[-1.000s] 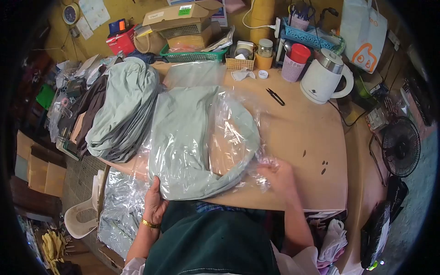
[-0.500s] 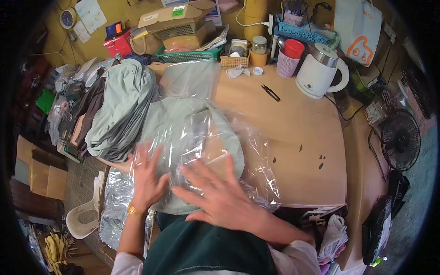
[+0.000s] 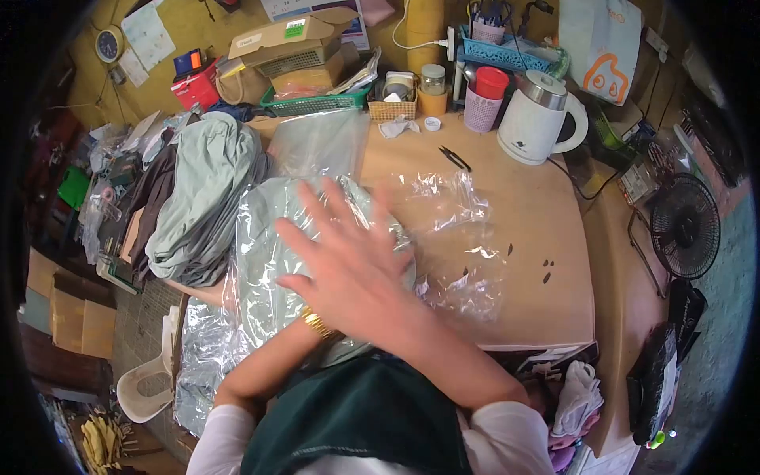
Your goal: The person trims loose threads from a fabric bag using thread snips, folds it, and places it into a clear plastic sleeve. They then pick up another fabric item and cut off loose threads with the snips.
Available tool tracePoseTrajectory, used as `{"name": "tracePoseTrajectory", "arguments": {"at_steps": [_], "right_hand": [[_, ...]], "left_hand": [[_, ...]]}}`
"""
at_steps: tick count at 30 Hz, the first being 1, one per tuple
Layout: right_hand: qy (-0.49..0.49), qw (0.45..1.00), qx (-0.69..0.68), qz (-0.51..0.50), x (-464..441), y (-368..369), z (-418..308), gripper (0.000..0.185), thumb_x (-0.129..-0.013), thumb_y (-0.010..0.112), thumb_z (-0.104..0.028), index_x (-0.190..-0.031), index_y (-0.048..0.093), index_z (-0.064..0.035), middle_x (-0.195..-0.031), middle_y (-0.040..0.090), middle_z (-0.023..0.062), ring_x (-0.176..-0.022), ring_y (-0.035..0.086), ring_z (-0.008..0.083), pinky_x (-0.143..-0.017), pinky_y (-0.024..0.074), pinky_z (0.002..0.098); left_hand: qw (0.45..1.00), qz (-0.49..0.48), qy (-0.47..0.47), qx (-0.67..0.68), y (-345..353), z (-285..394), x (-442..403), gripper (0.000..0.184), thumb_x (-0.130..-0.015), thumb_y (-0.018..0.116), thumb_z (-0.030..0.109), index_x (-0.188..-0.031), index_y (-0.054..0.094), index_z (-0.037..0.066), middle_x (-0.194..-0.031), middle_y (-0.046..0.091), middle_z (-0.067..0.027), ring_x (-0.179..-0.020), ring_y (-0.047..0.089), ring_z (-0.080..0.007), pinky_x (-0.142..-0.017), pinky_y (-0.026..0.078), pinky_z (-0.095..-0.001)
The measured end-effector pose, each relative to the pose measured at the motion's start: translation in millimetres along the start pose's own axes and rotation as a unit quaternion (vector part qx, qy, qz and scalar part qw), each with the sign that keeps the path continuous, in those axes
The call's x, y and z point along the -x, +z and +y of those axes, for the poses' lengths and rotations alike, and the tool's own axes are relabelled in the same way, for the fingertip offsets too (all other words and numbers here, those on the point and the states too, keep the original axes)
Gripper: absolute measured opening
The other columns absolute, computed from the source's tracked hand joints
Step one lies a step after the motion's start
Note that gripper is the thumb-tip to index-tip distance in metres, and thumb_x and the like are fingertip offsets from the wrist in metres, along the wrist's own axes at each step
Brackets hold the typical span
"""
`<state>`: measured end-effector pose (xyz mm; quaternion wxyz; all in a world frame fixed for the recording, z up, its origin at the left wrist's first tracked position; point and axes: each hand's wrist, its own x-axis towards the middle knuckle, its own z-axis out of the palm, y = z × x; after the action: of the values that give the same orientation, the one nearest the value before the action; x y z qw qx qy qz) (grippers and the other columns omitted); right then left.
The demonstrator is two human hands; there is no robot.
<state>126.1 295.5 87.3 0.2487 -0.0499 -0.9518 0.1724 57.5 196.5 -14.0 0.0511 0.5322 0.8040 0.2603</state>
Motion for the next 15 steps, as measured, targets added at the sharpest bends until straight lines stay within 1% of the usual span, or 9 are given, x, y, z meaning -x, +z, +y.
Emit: {"name": "tracePoseTrajectory", "arguments": {"at_steps": [2, 4, 5, 6, 7, 8, 11, 13, 15], "right_hand": [[-0.09, 0.986, 0.076, -0.116, -49, 50, -1, 0.071, -0.082, 0.066, -0.048, -0.137, 0.048, -0.0078, -0.15, 0.035, 0.017, -0.142, 0.026, 0.0323, -0.111, 0.0103, 0.0677], [0.117, 0.988, 0.101, -0.013, -84, 83, 74, 0.079, -0.081, 0.065, -0.054, -0.14, 0.043, -0.0052, -0.152, 0.031, 0.0183, -0.143, 0.024, 0.0327, -0.11, 0.0126, 0.0668], [0.213, 0.971, 0.102, 0.029, -96, 86, 110, 0.085, -0.081, 0.065, -0.056, -0.142, 0.039, -0.003, -0.152, 0.029, 0.0201, -0.143, 0.024, 0.033, -0.11, 0.0144, 0.0664], [0.295, 0.949, 0.094, 0.049, -95, 77, 136, 0.092, -0.081, 0.065, -0.058, -0.144, 0.034, 0.0011, -0.152, 0.028, 0.024, -0.143, 0.025, 0.0335, -0.109, 0.0175, 0.0658], [0.378, 0.921, 0.096, 0.024, -90, 72, 157, 0.09, -0.079, 0.067, -0.057, -0.142, 0.038, 0.0011, -0.151, 0.029, 0.0243, -0.141, 0.027, 0.0338, -0.108, 0.0177, 0.0662], [0.456, 0.884, 0.098, -0.002, -87, 72, 173, 0.088, -0.078, 0.069, -0.055, -0.14, 0.042, 0.0012, -0.15, 0.029, 0.0245, -0.139, 0.029, 0.0341, -0.107, 0.018, 0.0666], [0.416, 0.892, 0.177, -0.017, -57, 104, 203, 0.07, -0.079, 0.07, -0.052, -0.122, 0.058, 0.0024, -0.133, 0.049, 0.0245, -0.124, 0.049, 0.0313, -0.102, 0.0334, 0.0576], [0.352, 0.926, -0.119, 0.067, -44, 96, 237, 0.052, -0.081, 0.07, -0.048, -0.097, 0.065, 0.0017, -0.099, 0.066, 0.0203, -0.097, 0.064, 0.029, -0.084, 0.0478, 0.0467], [0.352, 0.922, -0.124, 0.1, -41, 60, 252, 0.048, -0.082, 0.069, -0.045, -0.091, 0.064, 0.0014, -0.087, 0.066, 0.0188, -0.086, 0.065, 0.0299, -0.076, 0.049, 0.0439]], "left_hand": [[0.988, 0.022, 0.052, 0.142, 9, -12, -6, 0.072, -0.087, 0.06, 0.047, -0.146, 0.038, 0.011, -0.153, 0.029, -0.0207, -0.143, 0.023, -0.0383, -0.108, 0.013, -0.0699], [0.963, -0.08, -0.008, -0.256, -53, 3, -14, 0.048, -0.087, 0.054, 0.022, -0.135, 0.051, 0.017, -0.137, 0.051, -0.0114, -0.129, 0.045, -0.0297, -0.108, 0.022, -0.0655], [0.936, -0.127, -0.068, -0.322, -79, -25, -21, 0.037, -0.085, 0.051, 0.011, -0.121, 0.058, 0.012, -0.123, 0.059, -0.0092, -0.116, 0.054, -0.0289, -0.102, 0.032, -0.0614], [0.953, 0.037, -0.09, -0.288, -91, -70, -22, 0.039, -0.085, 0.051, 0.012, -0.124, 0.056, 0.009, -0.124, 0.058, -0.0114, -0.117, 0.054, -0.0301, -0.098, 0.038, -0.0571], [0.932, 0.062, -0.225, -0.276, -106, -119, -30, 0.039, -0.087, 0.051, 0.013, -0.125, 0.055, 0.007, -0.126, 0.057, -0.0126, -0.117, 0.054, -0.031, -0.094, 0.039, -0.0561], [0.904, 0.276, -0.129, -0.299, -106, -167, -27, 0.028, -0.086, 0.057, 0.023, -0.106, 0.062, 0.006, -0.111, 0.062, -0.0134, -0.105, 0.058, -0.0319, -0.093, 0.041, -0.0495], [0.872, 0.285, -0.119, -0.378, -101, -225, -19, 0.027, -0.092, 0.053, 0.029, -0.091, 0.065, 0.005, -0.114, 0.062, -0.0141, -0.106, 0.058, -0.0329, -0.094, 0.041, -0.0476], [0.92, 0.201, -0.18, -0.283, -113, -216, -27, 0.034, -0.096, 0.049, 0.034, -0.082, 0.063, 0.005, -0.097, 0.067, -0.0165, -0.098, 0.062, -0.0334, -0.093, 0.041, -0.0497], [0.922, 0.233, -0.241, -0.196, -135, -174, -29, 0.034, -0.096, 0.049, 0.034, -0.082, 0.062, 0.006, -0.09, 0.067, -0.0176, -0.093, 0.063, -0.0335, -0.09, 0.041, -0.0509]]}}
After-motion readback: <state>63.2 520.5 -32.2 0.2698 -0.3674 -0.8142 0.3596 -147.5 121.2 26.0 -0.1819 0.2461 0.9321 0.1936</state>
